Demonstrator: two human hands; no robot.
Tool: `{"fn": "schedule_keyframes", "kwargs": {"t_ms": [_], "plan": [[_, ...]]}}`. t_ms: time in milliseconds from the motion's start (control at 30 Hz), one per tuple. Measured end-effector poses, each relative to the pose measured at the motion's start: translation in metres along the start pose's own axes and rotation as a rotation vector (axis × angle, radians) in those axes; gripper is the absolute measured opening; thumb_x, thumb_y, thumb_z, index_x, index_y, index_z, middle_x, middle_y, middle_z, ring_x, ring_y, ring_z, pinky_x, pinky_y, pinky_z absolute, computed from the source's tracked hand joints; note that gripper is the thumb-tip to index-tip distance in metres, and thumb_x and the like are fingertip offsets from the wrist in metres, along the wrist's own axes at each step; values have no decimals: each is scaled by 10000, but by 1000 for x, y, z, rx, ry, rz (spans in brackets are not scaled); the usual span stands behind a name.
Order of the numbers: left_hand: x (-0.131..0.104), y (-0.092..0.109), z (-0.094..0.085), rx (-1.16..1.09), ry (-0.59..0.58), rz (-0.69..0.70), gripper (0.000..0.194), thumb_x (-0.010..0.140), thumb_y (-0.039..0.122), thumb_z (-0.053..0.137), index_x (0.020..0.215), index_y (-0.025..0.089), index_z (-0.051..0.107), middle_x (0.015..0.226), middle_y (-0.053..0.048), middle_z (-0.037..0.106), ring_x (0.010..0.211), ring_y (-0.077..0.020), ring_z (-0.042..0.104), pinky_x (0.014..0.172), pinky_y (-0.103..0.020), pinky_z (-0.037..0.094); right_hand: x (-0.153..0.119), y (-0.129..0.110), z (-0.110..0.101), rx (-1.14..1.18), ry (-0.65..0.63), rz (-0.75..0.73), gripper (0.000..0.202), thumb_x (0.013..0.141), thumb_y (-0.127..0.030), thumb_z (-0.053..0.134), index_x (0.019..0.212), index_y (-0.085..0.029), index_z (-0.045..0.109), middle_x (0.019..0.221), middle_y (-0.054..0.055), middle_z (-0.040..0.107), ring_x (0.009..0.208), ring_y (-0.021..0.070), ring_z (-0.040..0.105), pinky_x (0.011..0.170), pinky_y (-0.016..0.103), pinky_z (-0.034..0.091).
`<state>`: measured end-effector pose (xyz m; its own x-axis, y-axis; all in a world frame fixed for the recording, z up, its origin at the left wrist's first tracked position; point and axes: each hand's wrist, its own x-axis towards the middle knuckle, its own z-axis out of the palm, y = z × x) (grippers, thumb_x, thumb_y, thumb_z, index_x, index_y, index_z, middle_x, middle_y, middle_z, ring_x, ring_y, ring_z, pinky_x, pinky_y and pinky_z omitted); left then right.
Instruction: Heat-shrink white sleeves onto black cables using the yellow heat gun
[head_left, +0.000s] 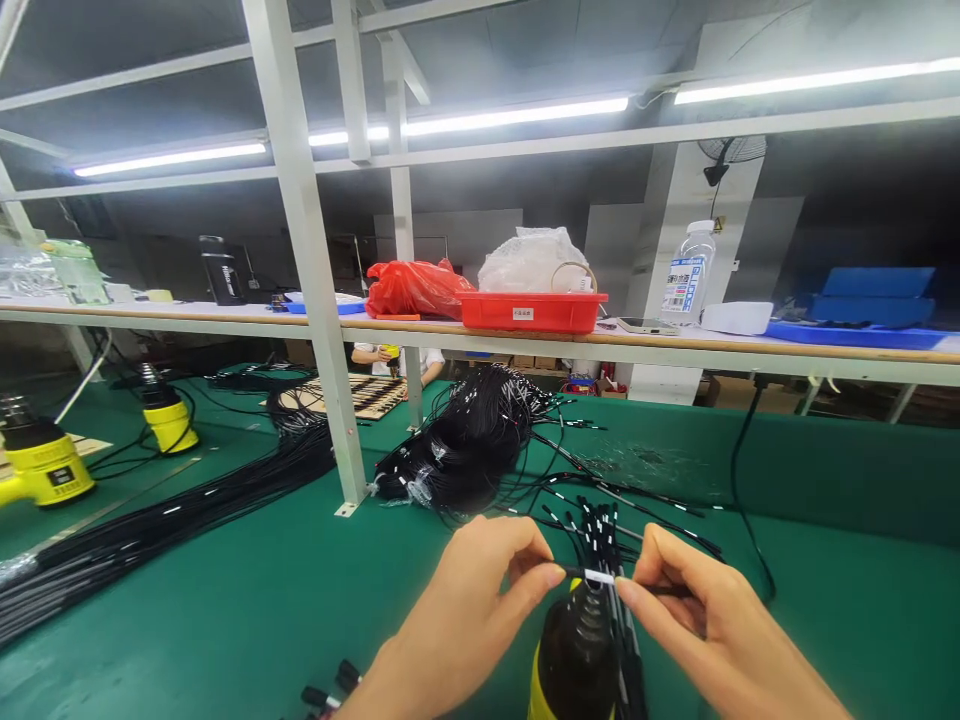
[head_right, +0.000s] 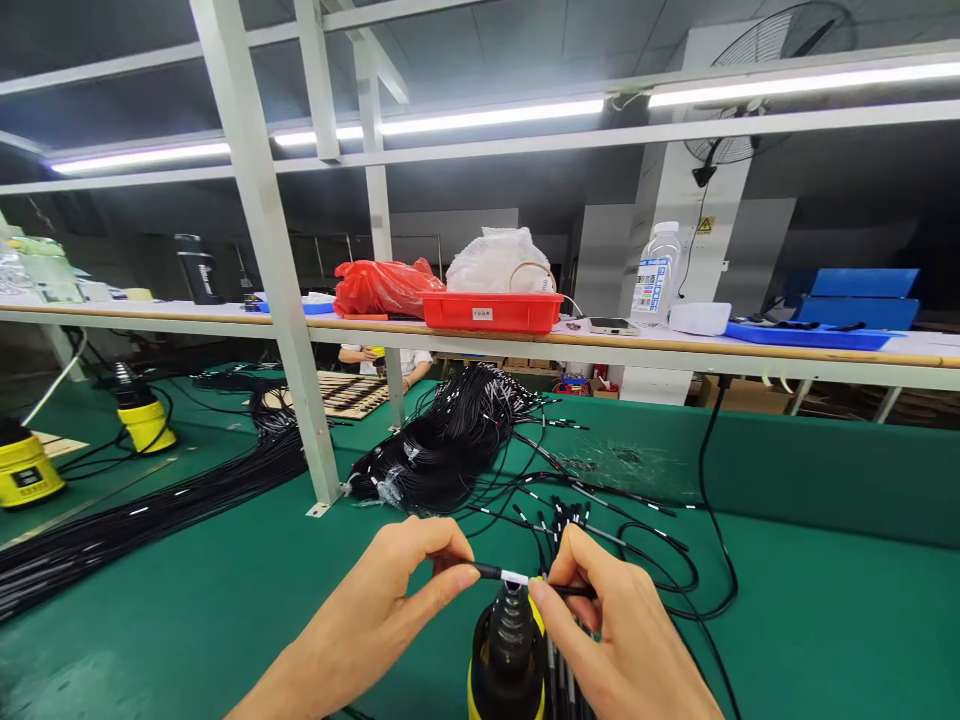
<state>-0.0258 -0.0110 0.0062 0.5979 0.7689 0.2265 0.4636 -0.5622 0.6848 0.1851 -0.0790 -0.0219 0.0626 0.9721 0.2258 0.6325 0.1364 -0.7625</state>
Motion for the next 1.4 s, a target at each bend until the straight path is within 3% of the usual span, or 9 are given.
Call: {"fn": "schedule_keyframes", "kwargs": {"t_ms": [233,433,567,700,900,1167,1400], "plan": [[2,2,1,-44,17,21,123,907,217,608,786,202,589,798,57,619,799,-139,548,723,-248,370,0,-3,-2,-11,-25,22,337,948,-459,411,696,-238,385,646,-65,336,577,134,288,491,235,265],[2,3,-1,-38,19,13,109,931,261,580,835,211,593,847,47,632,840,-148,552,752,-254,377,-2,-4,-8,-11,-61,-19,354,962,-471,427,772,-234,610,731,-8,608,661,166,525,593,243,417],[2,5,-3,83,-48,-10,280,999,389,445,843,216,599,827,29,637,803,-164,545,711,-281,355,-2,-6,-11,-7,-44,-36,340,950,-453,466,739,-238,624,715,-14,647,648,163,569,594,233,446],[3,3,-1,152,-84,7,422,1035,377,333,719,196,545,737,25,611,737,-154,531,653,-288,312,-2,-7,-10,-17,-24,-50,337,947,-449,465,739,-239,626,716,-14,657,654,164,586,600,231,464],[2,2,3,36,-20,-3,310,998,364,454,750,202,547,748,43,586,727,-141,494,661,-264,326,-3,-5,-10,-25,-23,-33,332,952,-451,461,748,-246,623,731,-12,666,683,175,607,617,229,487],[3,2,3,-97,2,-10,139,954,300,536,854,210,572,886,33,612,870,-154,535,754,-251,370,-3,0,-13,-98,-27,-61,333,972,-469,451,837,-270,681,832,-15,720,766,183,658,679,248,495],[5,2,2,36,-51,4,436,1031,401,349,710,190,555,665,37,549,661,-133,474,621,-266,321,-5,-2,-11,-91,15,-100,337,968,-454,466,783,-268,677,763,-26,711,686,169,645,614,237,482]]}}
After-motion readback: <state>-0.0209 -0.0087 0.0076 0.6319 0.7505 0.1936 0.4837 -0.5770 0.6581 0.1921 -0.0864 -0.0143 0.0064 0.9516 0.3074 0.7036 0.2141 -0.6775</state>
